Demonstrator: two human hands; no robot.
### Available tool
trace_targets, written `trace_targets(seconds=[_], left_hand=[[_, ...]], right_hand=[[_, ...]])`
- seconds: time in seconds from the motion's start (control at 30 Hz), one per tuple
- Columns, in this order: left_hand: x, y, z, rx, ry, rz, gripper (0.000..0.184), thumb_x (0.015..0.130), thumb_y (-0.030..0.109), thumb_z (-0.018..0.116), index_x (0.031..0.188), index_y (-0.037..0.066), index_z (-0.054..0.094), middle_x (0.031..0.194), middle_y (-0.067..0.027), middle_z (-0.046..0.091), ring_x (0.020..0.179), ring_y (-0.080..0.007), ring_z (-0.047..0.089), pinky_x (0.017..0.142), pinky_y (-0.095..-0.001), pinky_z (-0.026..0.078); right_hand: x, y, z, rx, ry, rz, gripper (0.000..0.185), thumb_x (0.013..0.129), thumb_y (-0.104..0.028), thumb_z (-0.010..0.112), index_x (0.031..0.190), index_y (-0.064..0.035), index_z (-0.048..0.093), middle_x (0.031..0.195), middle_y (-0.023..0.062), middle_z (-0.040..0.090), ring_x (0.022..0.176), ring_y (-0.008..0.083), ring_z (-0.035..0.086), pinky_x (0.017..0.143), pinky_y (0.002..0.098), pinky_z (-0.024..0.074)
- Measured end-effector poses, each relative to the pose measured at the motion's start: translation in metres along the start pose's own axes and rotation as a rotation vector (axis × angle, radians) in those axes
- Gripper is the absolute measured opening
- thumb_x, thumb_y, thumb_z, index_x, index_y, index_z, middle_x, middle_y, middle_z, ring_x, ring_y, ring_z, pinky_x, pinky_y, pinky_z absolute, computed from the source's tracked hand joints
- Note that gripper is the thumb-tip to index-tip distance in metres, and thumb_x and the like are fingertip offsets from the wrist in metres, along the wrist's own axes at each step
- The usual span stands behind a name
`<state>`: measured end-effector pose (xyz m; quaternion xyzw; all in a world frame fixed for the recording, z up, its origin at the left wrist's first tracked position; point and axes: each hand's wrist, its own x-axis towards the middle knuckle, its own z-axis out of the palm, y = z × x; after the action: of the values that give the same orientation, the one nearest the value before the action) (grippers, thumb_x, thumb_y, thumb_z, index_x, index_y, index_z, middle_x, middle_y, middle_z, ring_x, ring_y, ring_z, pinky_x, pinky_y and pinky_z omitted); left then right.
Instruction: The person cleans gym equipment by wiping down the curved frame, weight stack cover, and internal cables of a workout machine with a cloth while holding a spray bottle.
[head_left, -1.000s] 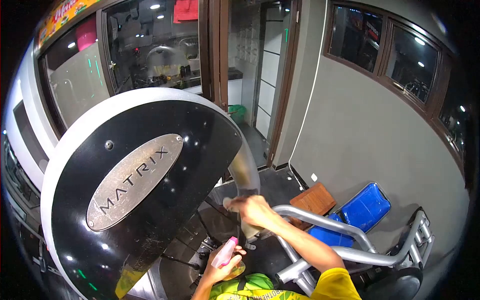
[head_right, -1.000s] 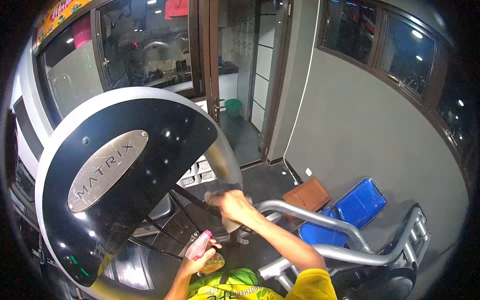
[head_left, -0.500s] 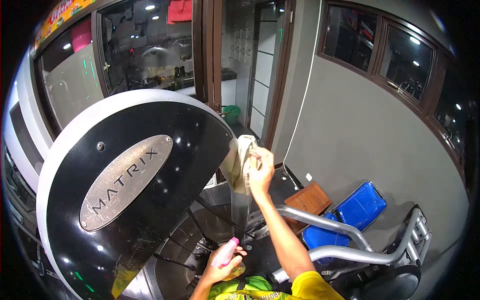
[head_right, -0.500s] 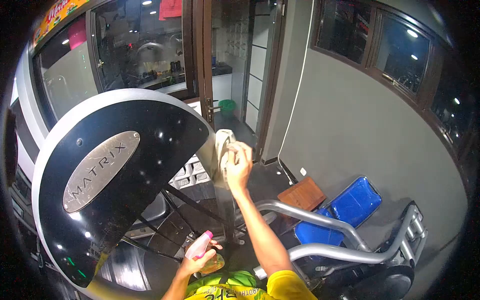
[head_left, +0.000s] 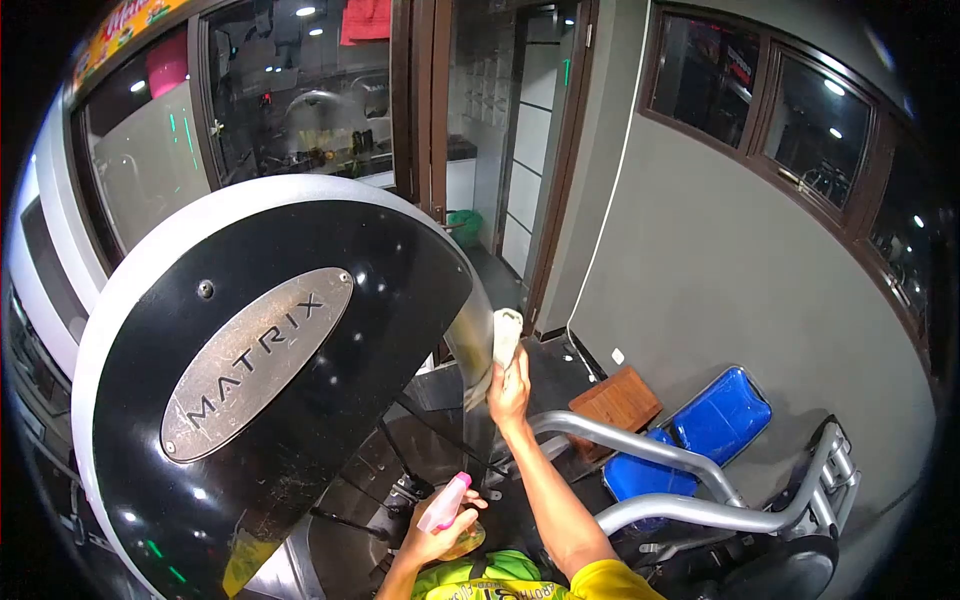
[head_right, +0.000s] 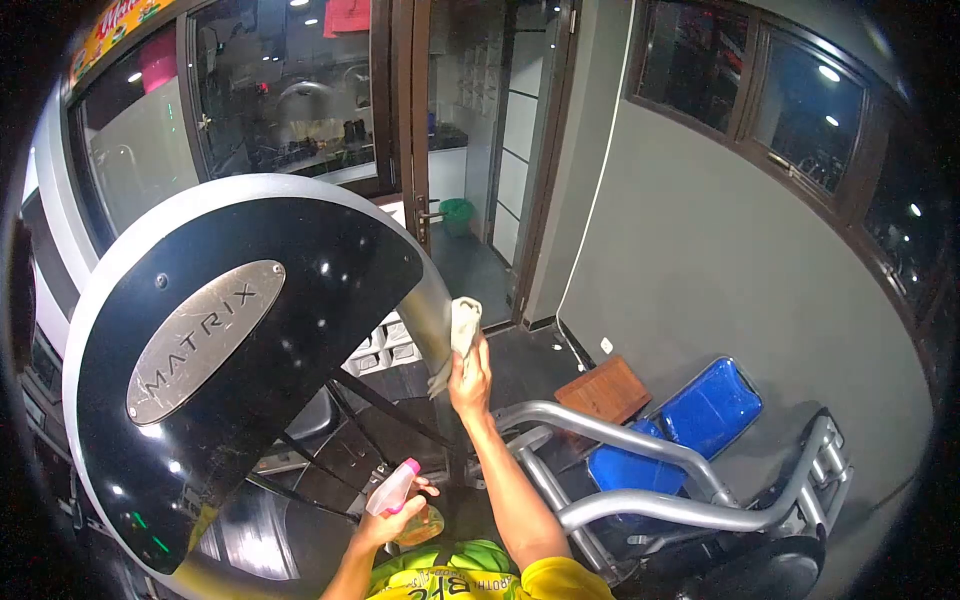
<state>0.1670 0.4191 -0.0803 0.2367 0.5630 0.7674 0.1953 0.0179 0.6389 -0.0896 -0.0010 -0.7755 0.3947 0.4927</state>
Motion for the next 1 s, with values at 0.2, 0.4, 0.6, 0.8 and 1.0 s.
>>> trace_targets(seconds=[0.2,0.4,0.6,0.8,1.0], left_hand=[[-0.001,0.014,-0.001,0.034,-0.012,0.013,0.035,0.087,-0.004,0.06,0.121,-0.005,0.051,0.103,-0.0143,0.065,0.089,-0.0172,0.065,0.067,-0.0281,0.055],[0.0,0.019,-0.004,0.153,-0.012,0.079,0.038,0.086,-0.004,0.061,0.123,-0.005,0.051,0.105,-0.013,0.064,0.098,-0.0205,0.065,0.082,-0.033,0.053],[0.001,0.012,-0.002,0.111,-0.016,0.057,0.037,0.086,-0.005,0.061,0.123,-0.004,0.051,0.103,-0.0132,0.065,0.093,-0.0183,0.065,0.075,-0.0306,0.054],[0.005,0.022,0.0,0.091,-0.066,0.086,0.038,0.087,-0.004,0.061,0.123,-0.003,0.05,0.103,-0.0128,0.066,0.089,-0.0163,0.065,0.067,-0.0282,0.054],[0.01,0.028,0.002,0.174,-0.084,0.237,0.042,0.086,-0.004,0.062,0.126,-0.003,0.049,0.103,-0.0133,0.065,0.095,-0.02,0.065,0.082,-0.0322,0.052]], right_hand=[[-0.024,0.019,-0.017,0.005,-0.079,0.106,0.041,0.099,-0.023,0.045,0.131,0.0029,0.046,0.129,0.0244,0.05,0.116,0.0408,0.052,0.096,0.0409,0.0433],[0.042,-0.015,-0.005,0.034,-0.05,-0.002,0.033,0.096,-0.012,0.05,0.126,0.0011,0.051,0.126,0.0217,0.053,0.113,0.0379,0.055,0.092,0.0396,0.0455],[0.151,-0.086,0.015,0.345,-0.128,-0.241,0.039,0.099,-0.023,0.047,0.127,0.0036,0.051,0.131,0.0235,0.051,0.12,0.0373,0.052,0.099,0.0379,0.0422],[0.065,-0.029,0.002,0.057,-0.08,-0.137,0.029,0.087,-0.005,0.057,0.113,0.0083,0.057,0.133,0.0258,0.049,0.12,0.0419,0.05,0.099,0.0411,0.0446],[-0.045,0.022,-0.025,-0.019,-0.121,0.148,0.03,0.089,-0.003,0.054,0.117,0.0058,0.055,0.13,0.025,0.051,0.117,0.0419,0.052,0.095,0.0413,0.0461]])
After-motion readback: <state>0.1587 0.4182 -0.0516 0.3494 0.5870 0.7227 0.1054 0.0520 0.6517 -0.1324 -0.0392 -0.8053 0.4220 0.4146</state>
